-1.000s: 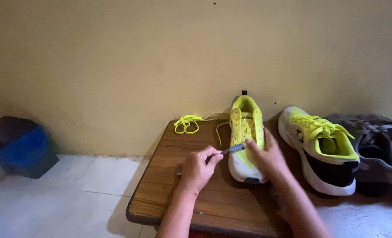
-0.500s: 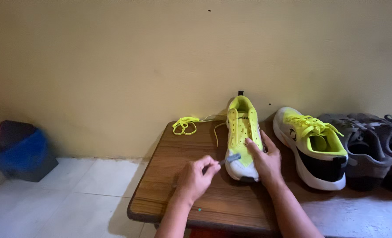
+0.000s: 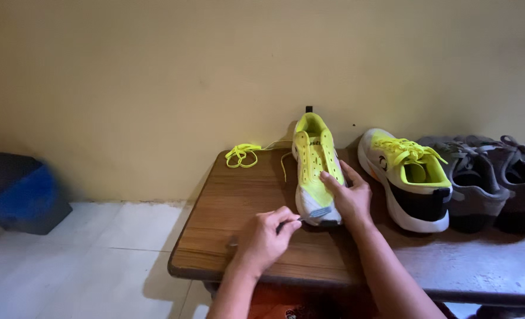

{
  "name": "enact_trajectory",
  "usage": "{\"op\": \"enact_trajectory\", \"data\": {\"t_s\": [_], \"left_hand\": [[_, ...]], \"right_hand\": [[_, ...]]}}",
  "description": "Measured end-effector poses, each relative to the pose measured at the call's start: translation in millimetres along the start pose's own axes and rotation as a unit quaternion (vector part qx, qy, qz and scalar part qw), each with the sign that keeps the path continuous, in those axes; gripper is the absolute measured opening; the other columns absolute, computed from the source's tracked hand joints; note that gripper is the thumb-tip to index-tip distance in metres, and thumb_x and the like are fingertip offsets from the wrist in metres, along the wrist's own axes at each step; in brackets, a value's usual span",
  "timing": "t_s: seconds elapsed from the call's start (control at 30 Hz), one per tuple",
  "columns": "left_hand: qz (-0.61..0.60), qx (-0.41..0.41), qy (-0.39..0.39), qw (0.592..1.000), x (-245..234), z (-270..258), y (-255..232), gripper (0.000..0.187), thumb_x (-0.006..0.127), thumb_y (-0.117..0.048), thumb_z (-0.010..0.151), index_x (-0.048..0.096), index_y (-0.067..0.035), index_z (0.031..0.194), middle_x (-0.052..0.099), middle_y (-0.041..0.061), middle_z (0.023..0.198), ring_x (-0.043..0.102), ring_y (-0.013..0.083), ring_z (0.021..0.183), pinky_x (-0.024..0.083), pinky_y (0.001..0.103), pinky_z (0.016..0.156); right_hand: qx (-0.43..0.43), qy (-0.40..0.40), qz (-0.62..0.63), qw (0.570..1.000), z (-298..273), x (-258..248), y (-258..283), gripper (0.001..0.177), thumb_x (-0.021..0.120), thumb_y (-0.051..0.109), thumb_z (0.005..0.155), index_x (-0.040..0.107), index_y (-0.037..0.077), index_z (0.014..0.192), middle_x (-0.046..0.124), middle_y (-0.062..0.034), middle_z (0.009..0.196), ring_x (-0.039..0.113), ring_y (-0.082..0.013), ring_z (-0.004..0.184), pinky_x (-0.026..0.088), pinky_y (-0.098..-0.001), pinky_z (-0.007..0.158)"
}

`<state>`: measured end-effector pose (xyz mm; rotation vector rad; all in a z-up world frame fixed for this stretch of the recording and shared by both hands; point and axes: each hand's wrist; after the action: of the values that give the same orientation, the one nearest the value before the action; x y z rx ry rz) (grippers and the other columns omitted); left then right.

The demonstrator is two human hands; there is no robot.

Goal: The person scrubs a yellow and white sneaker with a small brush, focusing on the sole, heel, and upper surfaces. The shoe is rotated and repositioned on a wooden table to access different areas while the other shoe remains nearby.

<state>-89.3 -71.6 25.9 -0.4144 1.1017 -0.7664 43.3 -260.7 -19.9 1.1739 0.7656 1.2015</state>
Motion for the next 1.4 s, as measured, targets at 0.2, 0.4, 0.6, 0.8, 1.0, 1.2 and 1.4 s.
{"op": "enact_trajectory", "data": {"t_s": [0.2,0.4,0.6,0.8,1.0,1.2,1.4], "left_hand": [[-0.015,0.094,-0.043,0.995,6.6,-6.5,6.1,0.013,0.074,-0.025,0.089,0.073,-0.012,0.090,0.078,0.006,0.086,0.075,0.0268,0.074,0.057,0.041,0.062],[0.060,0.116,-0.031,0.991,17.1,0.3,-2.1,0.013,0.075,-0.025,0.089,0.074,-0.012,0.091,0.074,0.007,0.078,0.073,0.0302,0.073,0.055,0.044,0.061],[0.093,0.091,-0.031,0.991,-8.7,-6.9,-6.5,0.013,0.075,-0.027,0.089,0.074,-0.014,0.088,0.074,0.006,0.076,0.073,0.0274,0.069,0.056,0.043,0.060],[0.119,0.132,-0.009,0.984,17.3,-0.1,-22.3,0.011,0.074,-0.025,0.092,0.075,-0.014,0.090,0.072,0.008,0.076,0.073,0.0267,0.069,0.056,0.042,0.061],[0.086,0.098,-0.036,0.991,-0.8,-4.5,2.5,0.011,0.073,-0.025,0.091,0.075,-0.015,0.090,0.078,0.005,0.079,0.074,0.0224,0.066,0.057,0.039,0.057],[0.049,0.034,-0.107,0.993,33.0,-3.3,4.1,0.012,0.071,-0.025,0.095,0.074,-0.015,0.090,0.079,0.003,0.082,0.075,0.0172,0.067,0.058,0.035,0.058],[0.008,0.016,-0.029,0.999,10.1,-5.6,16.9,0.011,0.074,-0.023,0.090,0.074,-0.012,0.091,0.078,0.008,0.079,0.074,0.0232,0.066,0.055,0.040,0.058]], "right_hand": [[-0.013,-0.015,-0.032,0.999,2.2,0.8,-10.0,0.079,0.085,0.022,0.080,0.051,-0.004,0.147,0.066,-0.0203,0.136,0.069,-0.0198,0.113,0.054,-0.0308,0.095],[-0.018,-0.004,-0.019,1.000,4.9,1.1,-10.9,0.078,0.085,0.022,0.079,0.052,-0.004,0.146,0.070,-0.0190,0.132,0.070,-0.0214,0.110,0.055,-0.0317,0.092],[0.020,-0.004,-0.004,1.000,1.8,-0.2,-8.5,0.080,0.084,0.022,0.079,0.050,0.000,0.148,0.069,-0.0180,0.128,0.072,-0.0196,0.103,0.058,-0.0313,0.086],[0.005,0.018,-0.003,1.000,6.7,-4.4,-10.1,0.077,0.083,0.021,0.081,0.051,-0.001,0.147,0.070,-0.0163,0.128,0.070,-0.0169,0.105,0.057,-0.0299,0.088],[-0.007,0.033,-0.010,0.999,3.1,-4.8,-9.1,0.071,0.080,0.023,0.082,0.056,0.001,0.145,0.073,-0.0165,0.128,0.070,-0.0178,0.106,0.055,-0.0296,0.091],[-0.031,0.000,-0.051,0.998,0.8,-6.1,-2.1,0.073,0.082,0.026,0.082,0.055,0.001,0.145,0.069,-0.0156,0.129,0.069,-0.0187,0.111,0.053,-0.0309,0.094],[0.026,0.023,-0.035,0.999,-1.8,-10.8,7.2,0.073,0.080,0.024,0.080,0.055,0.004,0.146,0.073,-0.0174,0.124,0.072,-0.0174,0.103,0.057,-0.0297,0.088]]}}
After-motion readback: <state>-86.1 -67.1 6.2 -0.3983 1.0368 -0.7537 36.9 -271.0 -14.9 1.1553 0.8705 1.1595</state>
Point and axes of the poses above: each hand's wrist, its own z-axis towards the middle knuckle, its own x-axis out of the palm, y = z × x
